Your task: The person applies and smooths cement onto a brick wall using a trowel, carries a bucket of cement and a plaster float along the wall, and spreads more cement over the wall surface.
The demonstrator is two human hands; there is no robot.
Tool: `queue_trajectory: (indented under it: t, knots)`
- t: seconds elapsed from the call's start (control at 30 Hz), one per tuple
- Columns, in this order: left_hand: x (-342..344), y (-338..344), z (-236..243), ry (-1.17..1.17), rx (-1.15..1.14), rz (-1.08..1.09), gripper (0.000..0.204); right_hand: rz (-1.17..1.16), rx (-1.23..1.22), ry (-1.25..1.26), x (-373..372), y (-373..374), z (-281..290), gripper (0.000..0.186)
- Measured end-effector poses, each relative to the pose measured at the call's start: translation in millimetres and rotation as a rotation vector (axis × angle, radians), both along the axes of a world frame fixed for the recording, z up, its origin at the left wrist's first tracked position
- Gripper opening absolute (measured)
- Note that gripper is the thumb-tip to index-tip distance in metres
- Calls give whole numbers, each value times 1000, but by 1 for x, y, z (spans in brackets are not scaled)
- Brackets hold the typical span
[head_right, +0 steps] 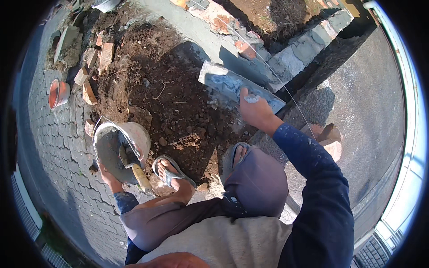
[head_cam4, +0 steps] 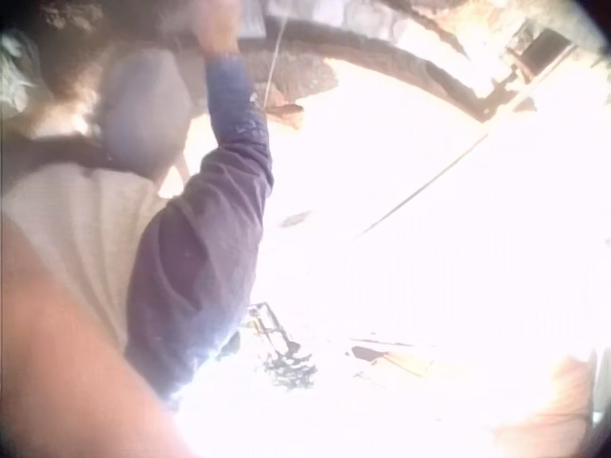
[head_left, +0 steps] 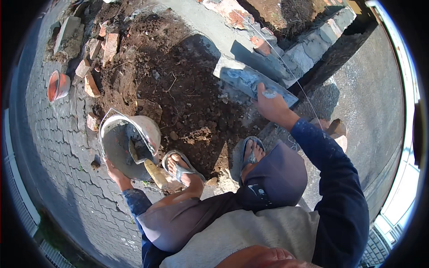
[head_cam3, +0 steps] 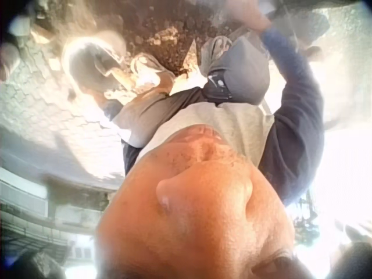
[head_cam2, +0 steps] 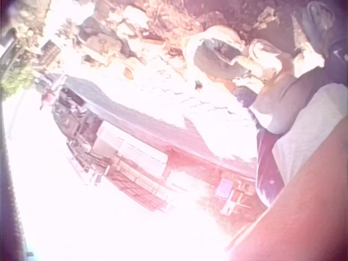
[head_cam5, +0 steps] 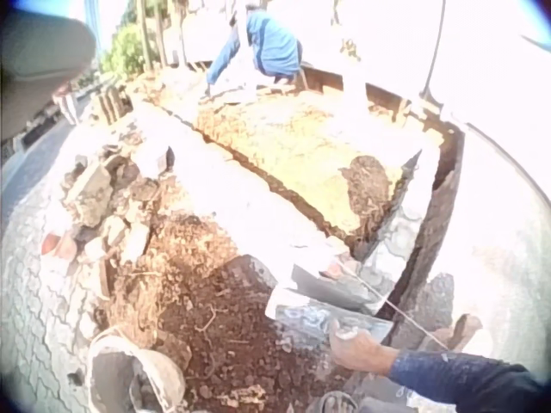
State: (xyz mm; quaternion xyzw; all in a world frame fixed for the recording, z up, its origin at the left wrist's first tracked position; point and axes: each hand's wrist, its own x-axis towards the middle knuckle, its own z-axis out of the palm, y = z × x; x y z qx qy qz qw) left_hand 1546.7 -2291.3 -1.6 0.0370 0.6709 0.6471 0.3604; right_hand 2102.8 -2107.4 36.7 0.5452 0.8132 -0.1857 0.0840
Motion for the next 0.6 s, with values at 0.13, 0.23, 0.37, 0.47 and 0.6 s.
queue_trajectory:
  t: [0.13, 0.23, 0.37, 0.47, 0.6]
  knots:
    - [7, 1, 5, 31, -11, -73, 52, -240, 221, -72, 2, -1, -7, 33]
    - [7, 0, 6, 58, -81, -22, 53, -497, 312, -118, 24, -1, 0, 34]
    - [1, -7, 2, -28, -25, -47, 52, -578, 295, -31, 31, -17, 14, 34]
    - [2, -3, 3, -17, -76, -47, 52, -675, 273, -17, 38, -32, 12, 34]
    - [9, 2, 11, 2, -130, -55, 51, -766, 325, 71, 52, -66, -6, 34]
